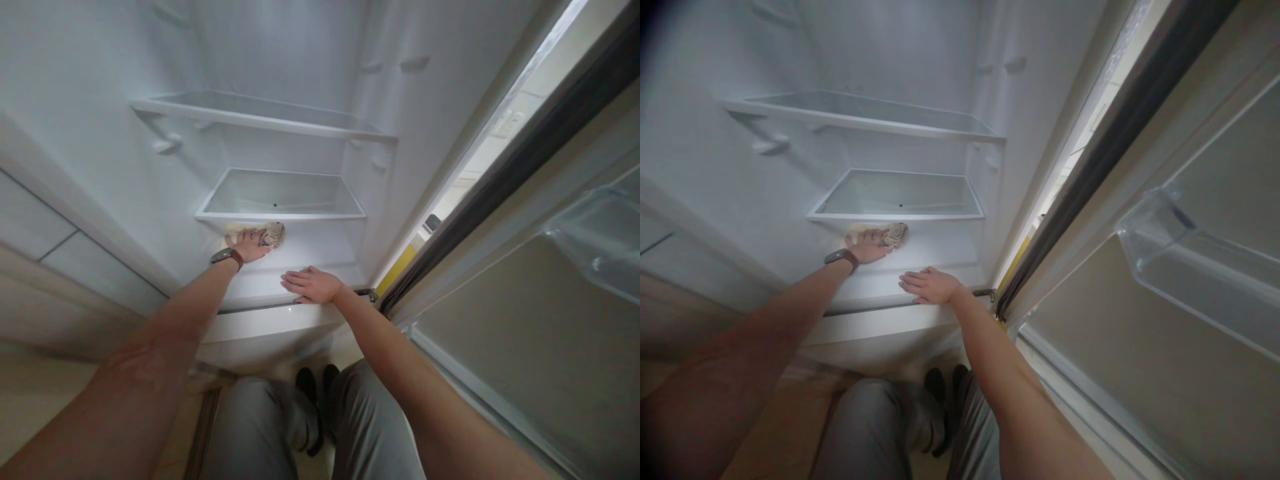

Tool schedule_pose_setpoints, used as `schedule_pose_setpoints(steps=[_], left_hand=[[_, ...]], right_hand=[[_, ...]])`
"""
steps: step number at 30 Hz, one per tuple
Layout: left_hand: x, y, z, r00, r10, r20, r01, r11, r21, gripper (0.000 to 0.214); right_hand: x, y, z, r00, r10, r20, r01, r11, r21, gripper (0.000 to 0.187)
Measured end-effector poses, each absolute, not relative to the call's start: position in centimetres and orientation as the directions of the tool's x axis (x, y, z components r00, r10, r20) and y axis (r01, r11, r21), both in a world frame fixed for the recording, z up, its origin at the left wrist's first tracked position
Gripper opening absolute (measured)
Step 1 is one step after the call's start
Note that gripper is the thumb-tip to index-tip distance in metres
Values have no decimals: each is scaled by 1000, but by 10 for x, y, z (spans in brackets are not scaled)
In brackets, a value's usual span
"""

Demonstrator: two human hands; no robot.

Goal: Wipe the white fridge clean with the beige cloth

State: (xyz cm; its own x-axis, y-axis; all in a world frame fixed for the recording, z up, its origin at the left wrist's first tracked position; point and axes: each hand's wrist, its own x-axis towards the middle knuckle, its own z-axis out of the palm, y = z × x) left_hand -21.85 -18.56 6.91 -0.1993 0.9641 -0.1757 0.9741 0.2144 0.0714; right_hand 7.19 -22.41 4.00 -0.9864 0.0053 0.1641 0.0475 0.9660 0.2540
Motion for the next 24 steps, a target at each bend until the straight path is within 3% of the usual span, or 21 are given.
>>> schedule_pose_setpoints(steps=[15, 24], left_hand=[[-209, -220, 77, -184, 957, -226, 977, 203, 66, 92], [-183, -227, 81, -179, 952, -248, 979, 197, 50, 96]], right_hand=[[71, -223, 41, -985, -9, 173, 33, 971, 238, 61], [70, -224, 36, -982, -29, 188, 31, 951, 307, 59]])
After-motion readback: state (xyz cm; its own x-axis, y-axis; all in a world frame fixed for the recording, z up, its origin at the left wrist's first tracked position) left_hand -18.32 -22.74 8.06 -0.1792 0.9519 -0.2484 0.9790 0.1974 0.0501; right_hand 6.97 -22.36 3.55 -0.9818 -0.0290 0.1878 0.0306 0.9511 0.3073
